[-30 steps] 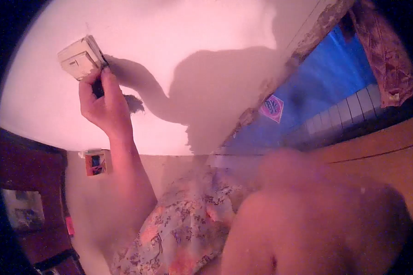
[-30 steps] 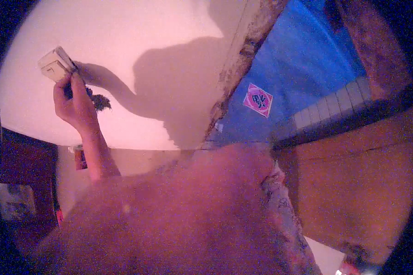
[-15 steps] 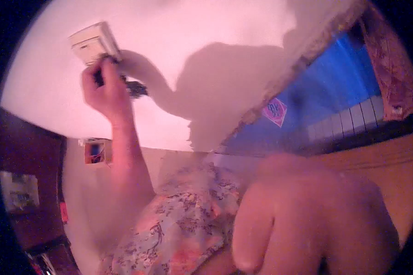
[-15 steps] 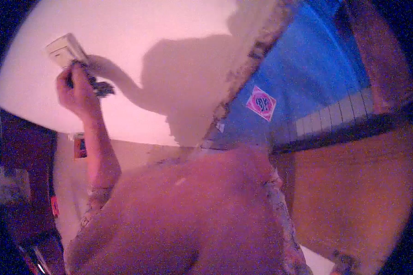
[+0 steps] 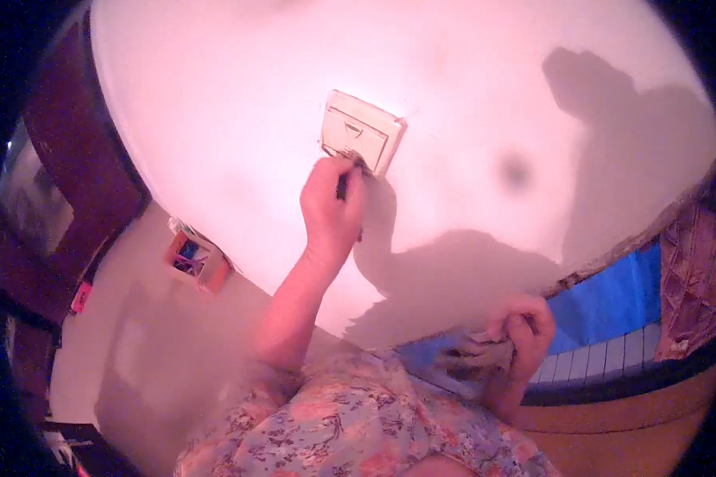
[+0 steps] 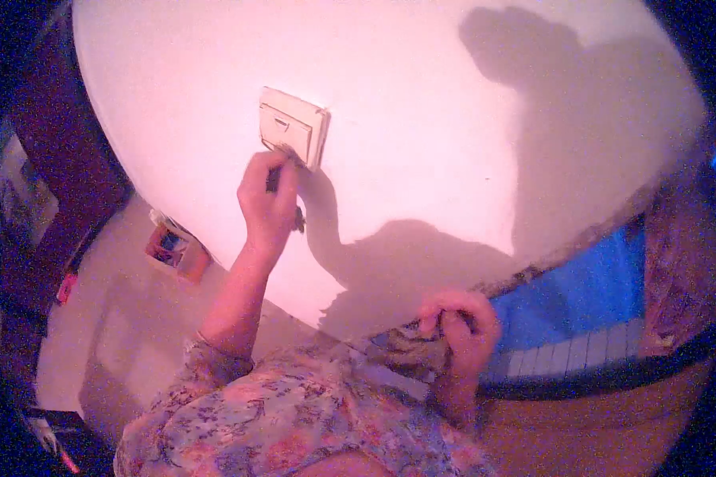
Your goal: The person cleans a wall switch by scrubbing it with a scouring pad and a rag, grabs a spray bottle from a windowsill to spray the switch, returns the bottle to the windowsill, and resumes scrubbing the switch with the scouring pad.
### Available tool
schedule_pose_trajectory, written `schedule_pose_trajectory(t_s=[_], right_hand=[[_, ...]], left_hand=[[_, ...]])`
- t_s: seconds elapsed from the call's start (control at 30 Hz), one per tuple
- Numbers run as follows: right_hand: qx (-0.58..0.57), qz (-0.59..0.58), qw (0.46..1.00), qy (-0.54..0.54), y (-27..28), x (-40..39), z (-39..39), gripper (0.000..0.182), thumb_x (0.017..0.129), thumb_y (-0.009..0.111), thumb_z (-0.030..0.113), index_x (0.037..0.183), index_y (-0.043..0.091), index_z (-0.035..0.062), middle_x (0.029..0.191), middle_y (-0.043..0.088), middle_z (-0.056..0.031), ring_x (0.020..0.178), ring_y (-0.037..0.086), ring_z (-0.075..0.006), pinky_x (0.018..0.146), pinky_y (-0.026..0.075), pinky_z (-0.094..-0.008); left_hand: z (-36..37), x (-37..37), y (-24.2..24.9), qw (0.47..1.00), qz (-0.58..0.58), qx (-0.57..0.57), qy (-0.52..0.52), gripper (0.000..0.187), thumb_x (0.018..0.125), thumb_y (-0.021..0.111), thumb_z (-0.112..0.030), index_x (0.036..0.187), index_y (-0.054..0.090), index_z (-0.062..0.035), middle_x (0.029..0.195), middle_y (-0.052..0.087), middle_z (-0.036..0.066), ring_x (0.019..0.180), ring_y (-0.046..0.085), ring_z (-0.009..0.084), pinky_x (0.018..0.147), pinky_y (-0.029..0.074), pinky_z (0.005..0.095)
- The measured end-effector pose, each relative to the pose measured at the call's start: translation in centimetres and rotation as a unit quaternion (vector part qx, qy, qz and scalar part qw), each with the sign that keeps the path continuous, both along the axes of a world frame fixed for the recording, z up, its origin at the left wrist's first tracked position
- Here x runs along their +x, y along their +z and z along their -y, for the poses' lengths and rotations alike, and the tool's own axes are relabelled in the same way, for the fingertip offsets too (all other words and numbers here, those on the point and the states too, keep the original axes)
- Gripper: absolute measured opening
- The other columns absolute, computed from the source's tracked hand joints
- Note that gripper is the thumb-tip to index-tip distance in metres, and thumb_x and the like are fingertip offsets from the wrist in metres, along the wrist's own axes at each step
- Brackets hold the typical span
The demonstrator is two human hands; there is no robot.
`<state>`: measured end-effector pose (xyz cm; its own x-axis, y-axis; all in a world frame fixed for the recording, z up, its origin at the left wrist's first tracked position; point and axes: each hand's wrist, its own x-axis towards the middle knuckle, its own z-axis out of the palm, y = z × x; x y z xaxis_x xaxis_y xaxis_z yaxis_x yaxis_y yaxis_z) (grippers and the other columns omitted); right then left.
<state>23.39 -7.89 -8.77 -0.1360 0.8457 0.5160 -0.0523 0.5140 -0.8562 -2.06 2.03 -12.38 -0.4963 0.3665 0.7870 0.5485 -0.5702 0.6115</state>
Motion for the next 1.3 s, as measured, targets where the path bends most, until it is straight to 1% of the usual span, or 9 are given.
schedule_pose_trajectory(t_s=[0.13, 0.27, 0.4, 0.6, 0.7, 0.83, 1.13, 1.2, 1.3], right_hand=[[0.017, 0.016, 0.998, -0.054, -2.7, 2.6, -0.9, 0.008, 0.08, 0.05, 0.006, 0.084, 0.055, 0.0013, 0.071, 0.058, -0.0104, 0.057, 0.053, -0.0153, 0.053, 0.044, -0.0266], [0.012, -0.003, 0.992, -0.122, -2.3, 4.2, -0.6, 0.008, 0.08, 0.049, 0.004, 0.086, 0.054, 0.0012, 0.072, 0.057, -0.0098, 0.058, 0.052, -0.0149, 0.053, 0.044, -0.026], [0.025, 0.015, 0.989, -0.142, -1.7, 6.4, -1.5, 0.01, 0.081, 0.049, 0.004, 0.089, 0.053, 0.0012, 0.075, 0.056, -0.0101, 0.06, 0.05, -0.0145, 0.054, 0.043, -0.0253], [0.037, -0.004, 0.987, -0.159, -2.3, 7.2, -2.4, 0.011, 0.081, 0.049, 0.004, 0.09, 0.053, 0.0018, 0.076, 0.055, -0.0099, 0.061, 0.049, -0.0147, 0.056, 0.041, -0.0261], [0.045, 0.005, 0.984, -0.17, -2.9, 7.4, -2.5, 0.01, 0.08, 0.05, 0.004, 0.089, 0.054, 0.0019, 0.076, 0.056, -0.0095, 0.063, 0.049, -0.0148, 0.057, 0.041, -0.0264], [0.021, -0.018, 0.973, -0.228, -3.2, 8.0, -2.6, 0.008, 0.079, 0.051, 0.004, 0.086, 0.055, 0.002, 0.077, 0.056, -0.0093, 0.063, 0.049, -0.0149, 0.057, 0.041, -0.0257], [0.029, -0.058, 0.973, -0.222, -2.8, 8.0, -3.4, 0.004, 0.077, 0.053, 0.006, 0.08, 0.053, 0.0033, 0.073, 0.055, -0.0103, 0.062, 0.049, -0.0155, 0.053, 0.041, -0.0252], [0.029, -0.072, 0.971, -0.228, -2.6, 7.8, -3.5, 0.004, 0.077, 0.054, 0.007, 0.079, 0.052, 0.0038, 0.071, 0.055, -0.0106, 0.06, 0.049, -0.0156, 0.051, 0.04, -0.0248], [0.034, -0.046, 0.977, -0.206, -2.9, 8.7, -3.8, 0.007, 0.078, 0.053, 0.011, 0.077, 0.049, 0.0052, 0.066, 0.052, -0.0105, 0.055, 0.046, -0.0155, 0.05, 0.039, -0.025]], left_hand=[[0.5, -0.5, -0.4, 0.998, 0.051, -0.039, -0.002, 0.008, 0.076, 0.057, 0.003, 0.082, 0.053, 0.0024, 0.074, 0.055, 0.013, 0.065, 0.056, 0.0231, 0.058, 0.045, 0.0287], [0.7, 0.4, -1.5, 0.999, -0.039, 0.013, -0.01, 0.006, 0.075, 0.057, 0.002, 0.08, 0.054, 0.0013, 0.072, 0.055, 0.013, 0.063, 0.055, 0.0216, 0.057, 0.044, 0.0287], [-0.1, -2.0, -0.1, 0.994, 0.098, -0.056, 0.009, 0.005, 0.077, 0.056, 0.001, 0.081, 0.054, 0.0025, 0.072, 0.055, 0.012, 0.063, 0.055, 0.0207, 0.059, 0.045, 0.0292], [0.8, -1.2, -0.7, 0.997, 0.051, -0.059, -0.029, 0.007, 0.077, 0.057, -0.002, 0.083, 0.054, 0.0022, 0.075, 0.057, 0.011, 0.068, 0.055, 0.0156, 0.062, 0.045, 0.0274], [0.4, -2.7, -0.3, 0.979, 0.183, -0.07, -0.049, 0.008, 0.08, 0.056, -0.003, 0.086, 0.055, 0.0017, 0.074, 0.059, 0.009, 0.066, 0.054, 0.0115, 0.061, 0.045, 0.0257], [0.2, -1.7, -1.0, 0.993, 0.122, -0.009, -0.004, 0.008, 0.081, 0.056, -0.004, 0.086, 0.055, 0.0017, 0.072, 0.059, 0.008, 0.065, 0.053, 0.0103, 0.06, 0.045, 0.0245], [0.6, -1.1, -0.5, 0.981, 0.16, -0.087, -0.071, 0.006, 0.08, 0.055, -0.003, 0.081, 0.053, 0.0023, 0.068, 0.056, 0.008, 0.062, 0.049, 0.009, 0.057, 0.043, 0.0236], [0.8, -1.1, 0.2, 0.98, 0.153, -0.106, -0.074, 0.006, 0.082, 0.054, -0.004, 0.079, 0.053, 0.0013, 0.067, 0.052, 0.001, 0.062, 0.046, 0.0057, 0.055, 0.04, 0.0202], [0.9, -0.6, 0.2, 0.977, 0.153, -0.125, -0.083, 0.006, 0.079, 0.054, -0.003, 0.078, 0.051, 0.0021, 0.066, 0.054, 0.008, 0.061, 0.049, 0.0101, 0.057, 0.042, 0.0242]])
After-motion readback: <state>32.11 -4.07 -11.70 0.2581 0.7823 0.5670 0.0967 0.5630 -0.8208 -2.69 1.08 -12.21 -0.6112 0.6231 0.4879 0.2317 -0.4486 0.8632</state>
